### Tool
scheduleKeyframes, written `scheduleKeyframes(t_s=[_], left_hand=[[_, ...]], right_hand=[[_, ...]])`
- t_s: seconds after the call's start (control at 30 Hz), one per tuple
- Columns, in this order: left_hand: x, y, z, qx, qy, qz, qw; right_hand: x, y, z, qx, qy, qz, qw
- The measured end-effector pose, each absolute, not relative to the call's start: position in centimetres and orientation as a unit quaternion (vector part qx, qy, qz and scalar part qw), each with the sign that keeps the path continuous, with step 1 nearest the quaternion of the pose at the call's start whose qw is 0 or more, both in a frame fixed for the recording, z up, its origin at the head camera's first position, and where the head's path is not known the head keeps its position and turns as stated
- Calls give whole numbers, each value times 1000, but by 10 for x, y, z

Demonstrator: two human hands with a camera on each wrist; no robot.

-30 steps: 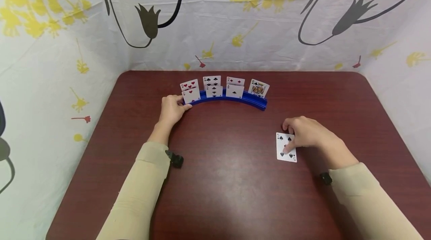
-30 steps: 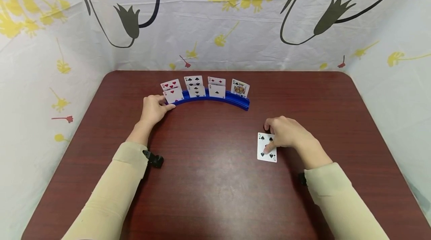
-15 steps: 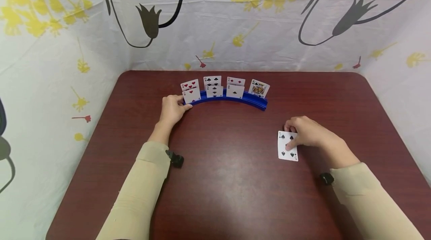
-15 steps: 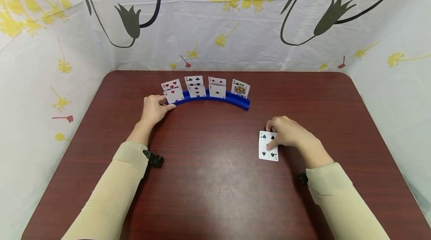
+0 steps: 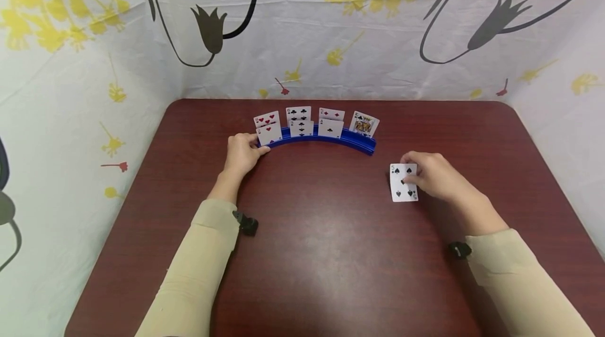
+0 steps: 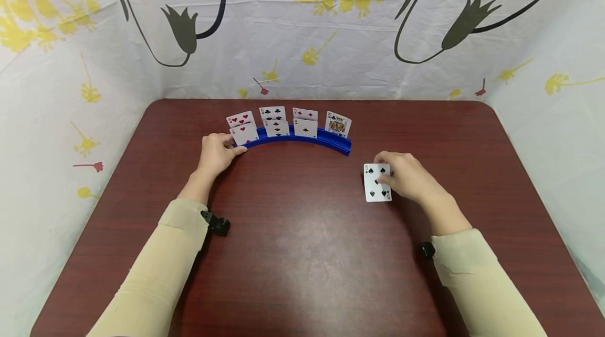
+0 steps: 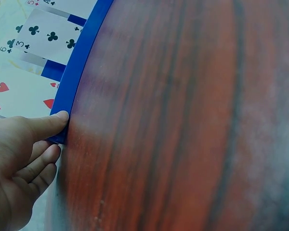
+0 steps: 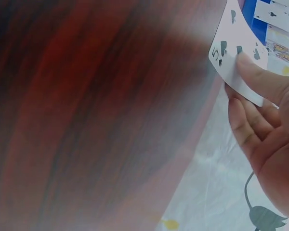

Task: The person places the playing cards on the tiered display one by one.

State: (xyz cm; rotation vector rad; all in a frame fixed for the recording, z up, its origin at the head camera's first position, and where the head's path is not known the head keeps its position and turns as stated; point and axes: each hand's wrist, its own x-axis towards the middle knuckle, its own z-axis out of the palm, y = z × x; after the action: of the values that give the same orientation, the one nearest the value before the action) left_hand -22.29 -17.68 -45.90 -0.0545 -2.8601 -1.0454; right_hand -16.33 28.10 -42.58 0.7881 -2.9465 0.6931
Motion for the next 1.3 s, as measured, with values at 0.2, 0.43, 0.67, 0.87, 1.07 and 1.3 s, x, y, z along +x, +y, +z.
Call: scheduleKeyframes(t_s=[0.2,0.43,0.67,0.87,1.07,1.3], left_hand=[[-223,-177,-460,-18,-938,-341,52],[-223,-177,-459,-19,-937,-346,51],[-223,-177,-459,-15,-937,-346,46],[-222,-177,-458,-18,-938,-344,49],[-222,-177,-459,-22,-937,-343,54],[-223,-177,-459,-23,-938,-342,54]], right_hand=[[-165,279,-420,252,-933,243,78],[-167,278,-418,263,-921,250,144],[-170,278,-414,263,-911,249,196],[-171,276,-412,256,-908,256,209],[-174,272,-409,252,-910,249,215],[-177,263,-405,249,-911,247,216]])
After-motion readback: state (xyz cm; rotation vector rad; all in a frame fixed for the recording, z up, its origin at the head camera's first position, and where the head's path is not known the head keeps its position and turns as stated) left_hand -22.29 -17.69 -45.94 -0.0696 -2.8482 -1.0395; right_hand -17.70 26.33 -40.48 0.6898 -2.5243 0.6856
